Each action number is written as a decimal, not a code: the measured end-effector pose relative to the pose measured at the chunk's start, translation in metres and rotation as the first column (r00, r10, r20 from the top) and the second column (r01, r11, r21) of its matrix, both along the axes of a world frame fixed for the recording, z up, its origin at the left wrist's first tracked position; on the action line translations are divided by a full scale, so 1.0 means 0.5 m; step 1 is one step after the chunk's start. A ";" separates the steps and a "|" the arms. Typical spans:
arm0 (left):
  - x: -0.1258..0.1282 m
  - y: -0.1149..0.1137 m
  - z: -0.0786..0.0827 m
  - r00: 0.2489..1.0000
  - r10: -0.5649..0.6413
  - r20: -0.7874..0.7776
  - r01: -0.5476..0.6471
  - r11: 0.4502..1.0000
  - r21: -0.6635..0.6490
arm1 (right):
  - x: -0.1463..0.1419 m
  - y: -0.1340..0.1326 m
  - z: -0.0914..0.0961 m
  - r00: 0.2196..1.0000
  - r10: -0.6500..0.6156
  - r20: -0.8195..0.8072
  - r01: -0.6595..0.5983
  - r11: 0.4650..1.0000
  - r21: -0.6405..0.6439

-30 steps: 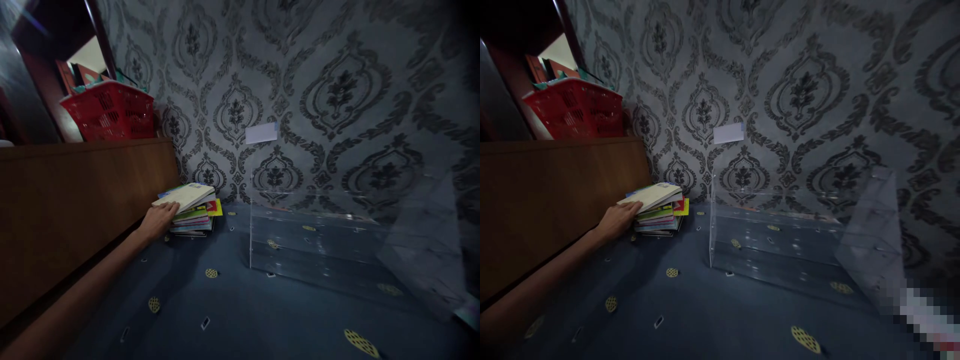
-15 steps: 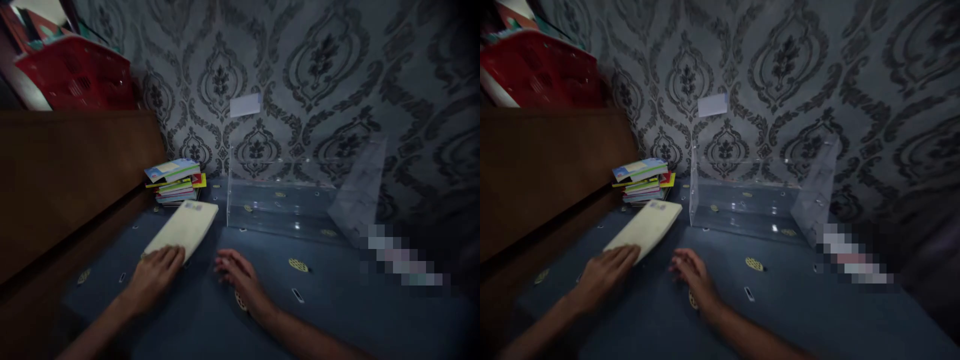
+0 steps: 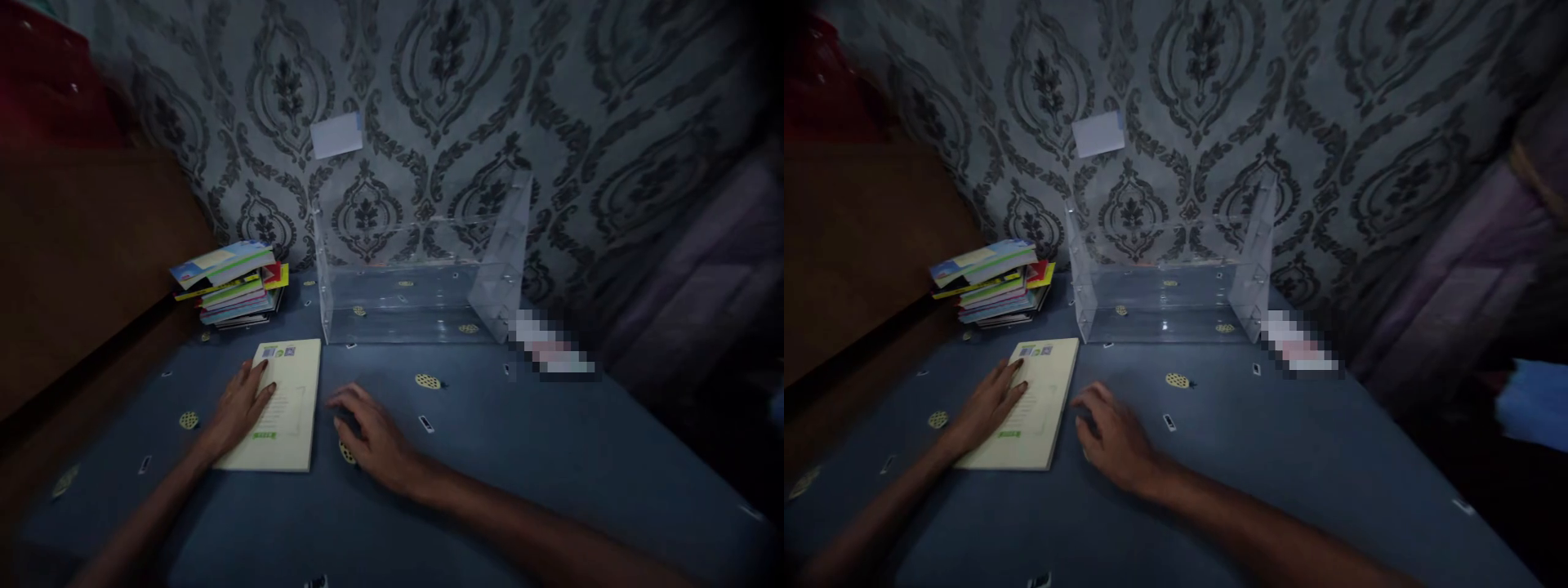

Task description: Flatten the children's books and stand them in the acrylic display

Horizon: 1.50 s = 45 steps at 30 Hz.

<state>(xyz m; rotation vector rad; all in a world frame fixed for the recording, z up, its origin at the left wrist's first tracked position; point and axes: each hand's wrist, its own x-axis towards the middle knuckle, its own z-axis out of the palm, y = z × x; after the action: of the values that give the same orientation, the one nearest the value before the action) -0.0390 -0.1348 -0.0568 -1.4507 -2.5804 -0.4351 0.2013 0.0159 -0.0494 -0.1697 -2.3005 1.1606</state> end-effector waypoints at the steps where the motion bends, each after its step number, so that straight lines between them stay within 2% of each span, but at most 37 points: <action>1: 0.000 -0.002 -0.014 0.999 -0.016 0.036 0.016 1.000 -0.011 | 0.001 0.000 0.001 1.000 0.006 -0.005 -0.006 0.999 0.040; 3: 0.021 -0.012 -0.036 0.996 -0.049 0.073 0.049 0.999 0.000 | 0.003 0.001 0.000 1.000 -0.003 -0.010 0.004 0.994 0.108; 6: 0.078 -0.028 -0.056 0.994 -0.058 0.094 0.054 0.998 0.045 | 0.005 0.003 -0.006 0.999 -0.036 -0.004 0.036 0.979 0.203; 9: 0.131 -0.021 -0.073 0.992 -0.102 0.068 0.095 0.991 0.099 | 0.006 0.009 -0.008 0.998 -0.044 0.036 0.032 0.953 0.301; 12: 0.165 0.016 -0.095 0.986 -0.165 -0.018 0.165 0.972 0.168 | 0.009 0.027 -0.003 0.988 -0.073 0.135 0.017 0.928 0.373; 16: 0.202 0.088 -0.118 0.966 -0.224 -0.127 0.248 0.943 0.220 | 0.029 0.081 0.005 0.948 -0.174 0.265 0.061 0.921 0.386; 22: 0.270 0.162 -0.119 0.890 -0.413 -0.192 0.447 0.871 0.201 | 0.076 0.162 0.013 0.885 -0.300 0.355 0.148 0.906 0.397; 24: 0.271 0.182 -0.113 0.846 -0.488 -0.212 0.527 0.826 0.201 | 0.086 0.173 0.015 0.878 -0.319 0.357 0.164 0.902 0.400; 27: 0.243 0.217 -0.102 0.803 -0.553 -0.225 0.594 0.776 0.213 | 0.094 0.178 0.016 0.879 -0.339 0.335 0.182 0.888 0.423; 31: 0.197 0.259 -0.091 0.808 -0.556 -0.196 0.589 0.772 0.238 | 0.095 0.178 0.020 0.886 -0.350 0.304 0.171 0.856 0.487; 36: 0.180 0.270 -0.092 0.816 -0.535 -0.221 0.578 0.742 0.340 | 0.069 0.179 0.028 0.920 -0.282 0.273 0.076 0.811 0.580; 40: 0.178 0.269 -0.094 0.830 -0.538 -0.147 0.553 0.756 0.350 | 0.046 0.176 0.021 0.940 -0.227 0.254 0.038 0.810 0.585; 45: 0.189 0.266 -0.083 0.858 -0.507 -0.081 0.501 0.793 0.347 | 0.050 0.183 0.012 0.913 -0.262 0.313 0.063 0.847 0.528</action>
<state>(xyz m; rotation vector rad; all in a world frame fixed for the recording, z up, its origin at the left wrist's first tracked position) 0.0553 -0.0020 -0.0981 -1.9710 -1.9362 -0.9298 0.2264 0.1074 -0.0433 -0.4102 -2.7766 0.4198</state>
